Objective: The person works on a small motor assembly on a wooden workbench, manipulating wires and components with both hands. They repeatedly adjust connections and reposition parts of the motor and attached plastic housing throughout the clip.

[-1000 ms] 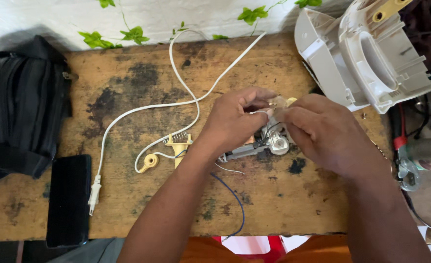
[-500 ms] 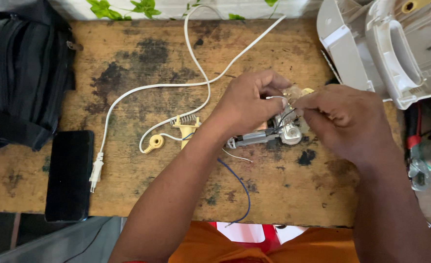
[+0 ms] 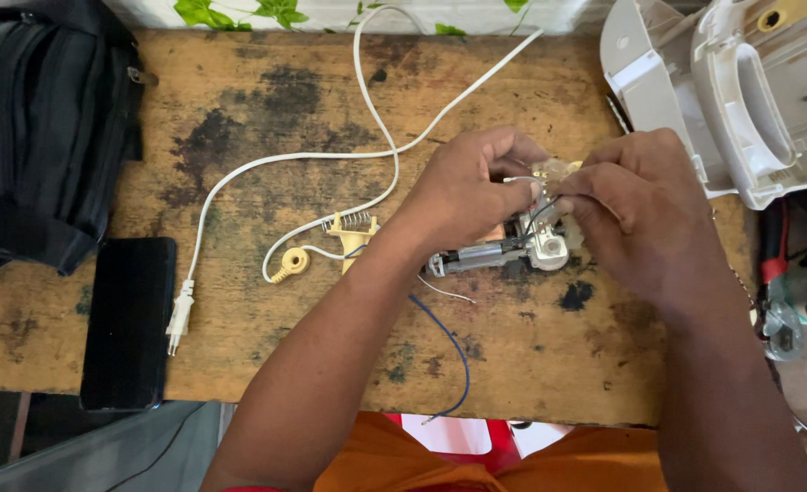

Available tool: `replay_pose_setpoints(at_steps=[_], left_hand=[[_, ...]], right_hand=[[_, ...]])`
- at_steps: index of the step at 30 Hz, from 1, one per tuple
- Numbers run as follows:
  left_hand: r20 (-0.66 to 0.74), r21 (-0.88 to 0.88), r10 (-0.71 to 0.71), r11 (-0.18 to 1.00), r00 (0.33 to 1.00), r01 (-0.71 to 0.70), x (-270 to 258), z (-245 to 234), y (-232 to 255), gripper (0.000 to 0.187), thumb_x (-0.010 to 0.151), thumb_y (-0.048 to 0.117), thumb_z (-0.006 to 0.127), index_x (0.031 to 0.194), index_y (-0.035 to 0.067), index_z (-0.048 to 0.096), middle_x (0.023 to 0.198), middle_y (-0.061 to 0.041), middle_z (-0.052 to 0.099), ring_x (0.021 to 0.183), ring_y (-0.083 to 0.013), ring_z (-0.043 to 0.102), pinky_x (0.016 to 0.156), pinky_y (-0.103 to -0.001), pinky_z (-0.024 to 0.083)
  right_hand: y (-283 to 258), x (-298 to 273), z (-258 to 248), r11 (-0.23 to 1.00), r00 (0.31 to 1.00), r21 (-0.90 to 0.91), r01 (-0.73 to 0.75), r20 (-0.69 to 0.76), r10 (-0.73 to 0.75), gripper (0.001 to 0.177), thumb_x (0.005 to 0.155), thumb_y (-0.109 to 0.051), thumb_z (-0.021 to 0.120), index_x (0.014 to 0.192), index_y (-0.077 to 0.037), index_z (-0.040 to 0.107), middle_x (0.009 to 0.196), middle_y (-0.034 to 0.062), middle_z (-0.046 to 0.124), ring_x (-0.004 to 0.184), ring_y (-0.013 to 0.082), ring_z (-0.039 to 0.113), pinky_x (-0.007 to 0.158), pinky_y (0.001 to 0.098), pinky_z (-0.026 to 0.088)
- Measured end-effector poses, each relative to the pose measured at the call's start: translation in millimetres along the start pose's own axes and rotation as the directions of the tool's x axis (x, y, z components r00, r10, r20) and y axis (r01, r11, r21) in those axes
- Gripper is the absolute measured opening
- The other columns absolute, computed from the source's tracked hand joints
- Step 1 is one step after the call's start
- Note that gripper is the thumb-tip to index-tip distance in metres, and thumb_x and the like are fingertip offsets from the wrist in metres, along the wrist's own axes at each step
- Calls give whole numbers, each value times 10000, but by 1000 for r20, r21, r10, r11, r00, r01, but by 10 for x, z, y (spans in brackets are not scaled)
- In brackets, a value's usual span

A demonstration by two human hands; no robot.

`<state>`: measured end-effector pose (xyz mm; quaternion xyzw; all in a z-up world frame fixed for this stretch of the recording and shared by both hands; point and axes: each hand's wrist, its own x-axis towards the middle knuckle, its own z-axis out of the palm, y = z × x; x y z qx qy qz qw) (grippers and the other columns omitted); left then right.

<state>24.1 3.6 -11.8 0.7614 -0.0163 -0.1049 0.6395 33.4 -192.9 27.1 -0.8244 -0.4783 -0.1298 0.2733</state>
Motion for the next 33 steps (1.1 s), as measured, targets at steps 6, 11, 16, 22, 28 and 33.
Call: replay_pose_setpoints(at_steps=[6,11,16,22,28,33], left_hand=[[4,-22,43,999,999,-42,45,21,-76,259,823,95,742,1078,134,723,1036,1,781,970,-98,739,778,-252,581],[14,-81,37,996,999,-35,78,49,-137,260,823,46,747,1073,114,720,1028,-22,779,970,-106,739,776,-244,590],[22,-45,-3,999,1000,4,59,17,-68,264,817,73,755,1070,139,714,1024,-25,787,1005,-117,745,809,-266,583],[28,-54,-29,998,999,30,36,-9,-13,267,824,58,750,1072,145,702,969,-43,765,948,-114,729,798,-262,583],[48,-118,79,990,996,-73,79,31,-131,233,859,46,720,1075,130,693,944,-42,754,856,-106,706,730,-243,545],[21,-52,123,991,992,-122,59,34,-117,240,824,66,721,1053,134,700,888,-14,757,800,-76,698,693,-235,534]], right_hand=[[54,-17,21,1000,1000,-2,-5,-9,5,118,999,-76,688,939,2,752,781,153,652,615,305,572,577,447,389],[140,-235,77,992,997,-106,-75,-6,75,102,1014,-103,715,1086,-77,783,1048,137,657,988,331,583,932,508,374],[-13,-9,-3,999,999,-9,-40,-13,40,119,991,-31,703,891,13,750,691,126,595,538,309,483,572,451,301],[91,-240,39,994,998,-98,-38,-52,33,108,1021,-59,735,1101,-11,791,999,139,666,994,321,587,949,483,379],[94,-306,-23,992,994,-67,-109,-1,109,118,977,-2,773,1083,-54,784,1026,110,618,1045,327,523,910,461,403],[58,-270,-79,997,998,-31,-64,0,64,112,982,27,760,1063,-50,751,1041,113,683,1019,322,586,871,435,487]])
